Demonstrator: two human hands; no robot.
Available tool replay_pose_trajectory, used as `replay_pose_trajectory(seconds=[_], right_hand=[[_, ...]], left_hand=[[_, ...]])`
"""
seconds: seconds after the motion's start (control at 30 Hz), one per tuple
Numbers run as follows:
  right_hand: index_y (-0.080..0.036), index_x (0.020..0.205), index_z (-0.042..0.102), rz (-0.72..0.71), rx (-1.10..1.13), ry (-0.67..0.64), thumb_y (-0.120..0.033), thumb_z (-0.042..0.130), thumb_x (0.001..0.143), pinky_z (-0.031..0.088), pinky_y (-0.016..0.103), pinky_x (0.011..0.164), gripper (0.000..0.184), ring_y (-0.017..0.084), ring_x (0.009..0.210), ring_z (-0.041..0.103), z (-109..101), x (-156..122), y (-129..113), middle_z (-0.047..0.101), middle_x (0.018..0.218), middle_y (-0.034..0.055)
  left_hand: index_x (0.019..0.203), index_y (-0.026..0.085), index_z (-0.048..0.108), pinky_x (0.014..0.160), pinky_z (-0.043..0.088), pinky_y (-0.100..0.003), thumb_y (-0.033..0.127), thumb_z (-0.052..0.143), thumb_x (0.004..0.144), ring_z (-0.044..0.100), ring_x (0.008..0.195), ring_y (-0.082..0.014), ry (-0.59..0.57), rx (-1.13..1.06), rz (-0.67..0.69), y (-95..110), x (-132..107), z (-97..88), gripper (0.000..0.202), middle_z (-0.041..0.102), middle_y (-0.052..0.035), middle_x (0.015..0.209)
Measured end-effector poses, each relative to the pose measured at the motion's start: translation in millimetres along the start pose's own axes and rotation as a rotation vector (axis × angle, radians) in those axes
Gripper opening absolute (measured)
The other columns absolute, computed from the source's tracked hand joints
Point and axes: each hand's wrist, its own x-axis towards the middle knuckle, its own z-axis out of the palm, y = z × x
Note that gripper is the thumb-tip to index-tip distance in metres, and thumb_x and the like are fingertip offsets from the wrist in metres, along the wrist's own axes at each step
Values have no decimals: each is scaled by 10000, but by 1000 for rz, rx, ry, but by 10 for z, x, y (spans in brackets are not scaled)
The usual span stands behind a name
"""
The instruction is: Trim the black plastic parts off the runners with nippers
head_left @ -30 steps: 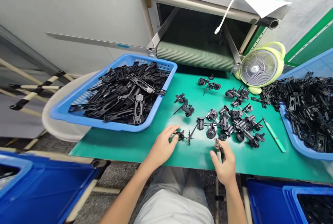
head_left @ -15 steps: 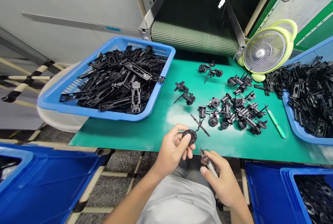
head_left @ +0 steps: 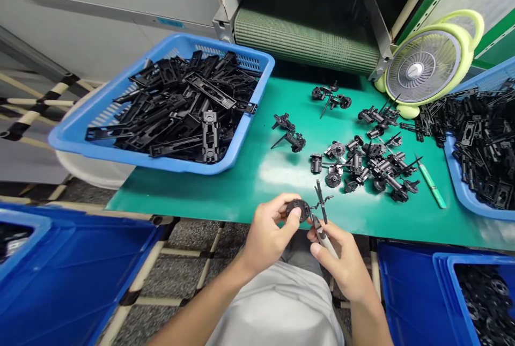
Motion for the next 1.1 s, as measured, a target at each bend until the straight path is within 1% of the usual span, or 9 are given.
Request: replay_pose_trajectory(seconds=[0.17, 0.33, 0.5, 0.6, 0.73, 0.83, 0.9, 1.0, 1.1], right_hand=[[-178, 877, 604, 19, 54, 31, -345, 587, 851, 394, 266, 747, 170, 173, 805, 503, 50, 23, -9, 552, 855, 20], [-173, 855, 574, 13, 91, 29, -389, 572, 870, 368, 260, 694, 217, 156, 749, 453, 88, 45, -43, 520, 793, 6], [-171, 756, 529, 30, 105, 17, -364, 580, 857, 325, 254, 651, 223, 135, 700, 395, 88, 87, -45, 451, 721, -18], [-174, 729, 513, 59, 94, 14, -344, 602, 834, 300, 253, 619, 218, 124, 668, 370, 76, 114, -22, 426, 692, -28], [-181, 684, 483, 109, 70, 48, -362, 630, 800, 257, 252, 561, 261, 107, 603, 316, 62, 200, -16, 365, 628, -46], [-168, 739, 553, 130, 53, 64, -373, 635, 763, 248, 250, 542, 221, 104, 579, 307, 52, 356, -43, 371, 614, -49], [-165, 751, 575, 149, 33, 24, -372, 617, 752, 250, 249, 533, 211, 104, 567, 306, 40, 499, -65, 365, 600, -49], [-178, 678, 544, 171, -16, -71, -354, 607, 757, 231, 243, 510, 203, 95, 540, 287, -8, 706, -96, 343, 577, -55], [-177, 669, 573, 169, -47, -122, -340, 654, 750, 234, 231, 497, 200, 92, 536, 302, -119, 796, -124, 376, 575, -56]], left_hand=[[847, 143, 630, 513, 428, -184, 258, 509, 833, 553, 541, -98, -4, 77, 31, -31, 13, -4, 168, 618, 1, 643], [812, 135, 632, 515, 424, -201, 266, 479, 833, 522, 534, -105, -77, 160, 30, -64, 9, -17, 202, 583, -3, 632], [821, 137, 647, 531, 423, -197, 261, 470, 829, 531, 559, -108, -94, 215, 21, -55, 19, -37, 216, 597, -5, 647], [809, 141, 649, 538, 425, -195, 256, 467, 832, 536, 561, -108, -93, 250, 30, -43, 34, -39, 217, 608, -4, 642], [835, 137, 658, 557, 441, -203, 267, 464, 842, 567, 588, -121, -48, 222, 16, -53, 79, -20, 234, 633, -16, 660], [888, 136, 665, 528, 431, -205, 290, 481, 844, 548, 558, -117, 17, 180, -2, -91, 154, -10, 243, 610, -5, 628], [898, 143, 658, 494, 413, -202, 297, 497, 840, 510, 511, -103, 86, 149, -24, -127, 217, -12, 230, 583, 12, 603], [908, 147, 634, 461, 399, -199, 306, 524, 833, 475, 461, -87, 186, 71, -70, -197, 293, -32, 207, 550, 34, 573], [907, 156, 580, 440, 407, -201, 345, 563, 829, 502, 442, -93, 217, -78, -110, -279, 309, -73, 205, 539, 49, 551]])
